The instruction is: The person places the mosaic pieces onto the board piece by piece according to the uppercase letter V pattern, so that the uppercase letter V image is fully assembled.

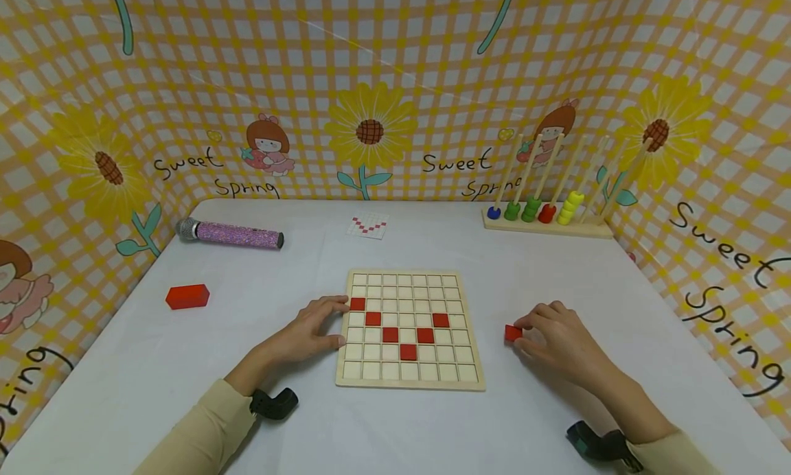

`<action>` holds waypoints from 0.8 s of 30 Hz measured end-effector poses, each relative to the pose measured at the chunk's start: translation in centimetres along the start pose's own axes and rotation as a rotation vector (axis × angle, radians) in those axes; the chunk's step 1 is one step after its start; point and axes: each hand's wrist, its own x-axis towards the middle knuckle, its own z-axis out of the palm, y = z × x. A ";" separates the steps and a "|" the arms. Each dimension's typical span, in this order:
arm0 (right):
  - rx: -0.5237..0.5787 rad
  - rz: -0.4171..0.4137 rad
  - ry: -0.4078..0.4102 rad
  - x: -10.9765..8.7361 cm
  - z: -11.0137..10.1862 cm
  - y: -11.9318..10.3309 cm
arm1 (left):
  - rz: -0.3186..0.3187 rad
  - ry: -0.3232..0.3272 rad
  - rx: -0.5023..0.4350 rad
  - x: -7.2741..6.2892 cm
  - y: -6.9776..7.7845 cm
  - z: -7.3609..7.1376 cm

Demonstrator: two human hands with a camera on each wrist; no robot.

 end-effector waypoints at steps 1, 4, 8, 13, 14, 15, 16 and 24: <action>0.006 0.000 -0.003 0.3 0.1 -0.2 | 0.000 0.000 0.000 0.0 0.0 0.0; 0.019 -0.009 -0.008 1.1 0.4 -0.8 | -0.005 -0.002 -0.001 0.0 0.0 0.0; 0.036 -0.036 -0.001 2.2 0.8 -1.5 | 0.000 0.000 0.005 0.0 0.0 0.0; 0.037 -0.056 -0.008 3.4 1.6 -2.2 | -0.002 -0.001 0.004 0.0 0.0 0.0; 0.038 -0.057 -0.011 3.6 1.8 -2.3 | -0.003 -0.002 0.006 0.0 -0.1 0.0; 0.039 -0.060 -0.014 3.9 1.9 -2.4 | -0.005 -0.003 0.007 0.0 -0.1 0.0; 0.038 -0.063 -0.016 4.1 2.1 -2.5 | -0.006 -0.004 0.007 0.0 -0.1 0.0; 0.038 -0.103 -0.015 5.7 3.1 -2.9 | 0.011 0.001 0.004 0.0 0.0 0.0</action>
